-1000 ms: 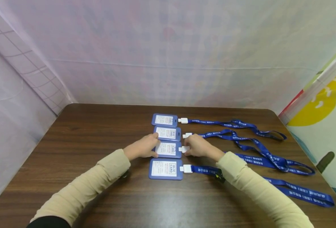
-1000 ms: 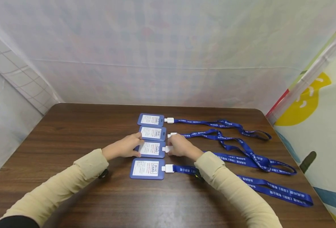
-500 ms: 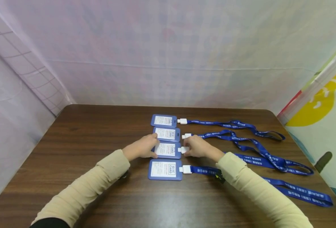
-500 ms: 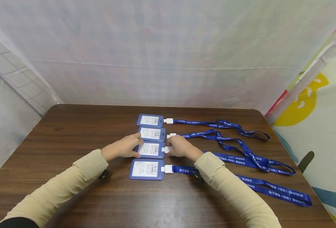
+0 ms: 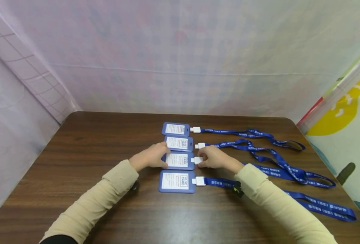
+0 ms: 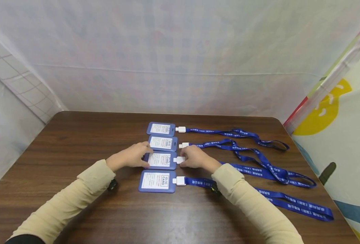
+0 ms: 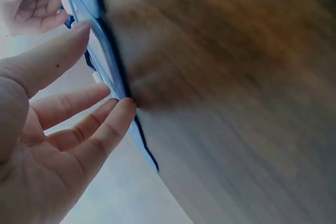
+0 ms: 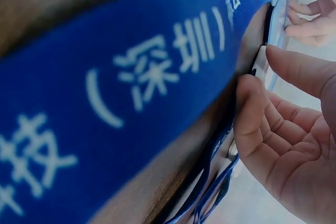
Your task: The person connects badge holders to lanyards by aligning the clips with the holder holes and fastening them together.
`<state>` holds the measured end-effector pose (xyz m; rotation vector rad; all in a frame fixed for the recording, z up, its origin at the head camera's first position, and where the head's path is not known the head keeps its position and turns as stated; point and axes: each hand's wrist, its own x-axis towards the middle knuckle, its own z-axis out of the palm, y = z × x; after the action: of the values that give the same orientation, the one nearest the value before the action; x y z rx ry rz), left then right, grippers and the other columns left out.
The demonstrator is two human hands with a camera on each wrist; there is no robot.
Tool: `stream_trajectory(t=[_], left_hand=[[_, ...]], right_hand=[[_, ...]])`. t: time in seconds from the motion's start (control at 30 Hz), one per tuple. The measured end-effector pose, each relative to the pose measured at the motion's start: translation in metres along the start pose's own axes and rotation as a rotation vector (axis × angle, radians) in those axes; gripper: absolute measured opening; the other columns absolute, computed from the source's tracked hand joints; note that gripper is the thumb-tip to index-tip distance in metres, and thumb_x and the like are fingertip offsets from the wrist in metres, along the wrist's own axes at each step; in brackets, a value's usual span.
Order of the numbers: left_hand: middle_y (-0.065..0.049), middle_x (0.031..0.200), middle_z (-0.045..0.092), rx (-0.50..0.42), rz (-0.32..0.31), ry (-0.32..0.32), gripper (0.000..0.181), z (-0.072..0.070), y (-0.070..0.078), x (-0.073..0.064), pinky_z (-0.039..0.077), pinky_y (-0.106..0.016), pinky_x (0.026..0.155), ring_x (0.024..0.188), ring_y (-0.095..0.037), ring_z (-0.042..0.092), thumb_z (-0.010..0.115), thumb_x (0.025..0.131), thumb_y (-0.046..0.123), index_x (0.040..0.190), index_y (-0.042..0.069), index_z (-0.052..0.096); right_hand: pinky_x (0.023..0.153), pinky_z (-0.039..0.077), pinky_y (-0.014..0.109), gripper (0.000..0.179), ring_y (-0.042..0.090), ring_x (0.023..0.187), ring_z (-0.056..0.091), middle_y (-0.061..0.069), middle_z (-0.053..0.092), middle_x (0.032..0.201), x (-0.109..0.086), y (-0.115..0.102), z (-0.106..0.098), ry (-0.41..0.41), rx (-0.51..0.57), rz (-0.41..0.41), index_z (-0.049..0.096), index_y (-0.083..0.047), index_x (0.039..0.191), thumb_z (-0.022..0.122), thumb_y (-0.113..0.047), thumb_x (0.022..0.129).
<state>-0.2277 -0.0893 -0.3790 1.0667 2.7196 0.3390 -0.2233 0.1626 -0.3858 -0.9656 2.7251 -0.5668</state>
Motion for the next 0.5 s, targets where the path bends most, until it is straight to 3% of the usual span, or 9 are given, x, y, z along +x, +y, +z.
stream_trajectory(t=[0.23, 0.37, 0.5], left_hand=[[-0.013, 0.095, 0.059, -0.049, 0.017, 0.105, 0.023, -0.002, -0.002, -0.006, 0.048, -0.035, 0.077, 0.086, -0.023, 0.057, 0.065, 0.082, 0.013, 0.099, -0.003, 0.065], [-0.006, 0.083, 0.058, -0.085, -0.004, 0.164, 0.009, -0.005, -0.002, -0.01, 0.047, -0.03, 0.066, 0.074, -0.017, 0.054, 0.063, 0.084, 0.011, 0.088, 0.004, 0.062], [0.0, 0.072, 0.054, -0.125, -0.029, 0.196, 0.006, -0.009, -0.001, -0.013, 0.043, -0.026, 0.056, 0.062, -0.012, 0.05, 0.062, 0.085, 0.011, 0.082, 0.009, 0.056]], right_hand=[[0.051, 0.042, 0.023, 0.017, 0.004, 0.045, 0.05, -0.006, 0.055, 0.055, -0.004, -0.001, -0.001, 0.031, 0.057, 0.022, 0.063, -0.002, 0.091, 0.068, -0.013, 0.079], [0.05, 0.042, 0.023, 0.012, 0.005, 0.045, 0.049, -0.006, 0.054, 0.055, -0.006, -0.003, -0.003, 0.06, 0.082, 0.041, 0.063, -0.003, 0.088, 0.067, -0.012, 0.081], [0.048, 0.042, 0.022, 0.008, 0.005, 0.044, 0.049, -0.006, 0.054, 0.055, -0.008, -0.004, -0.004, 0.086, 0.082, 0.022, 0.061, -0.006, 0.078, 0.066, -0.013, 0.081]])
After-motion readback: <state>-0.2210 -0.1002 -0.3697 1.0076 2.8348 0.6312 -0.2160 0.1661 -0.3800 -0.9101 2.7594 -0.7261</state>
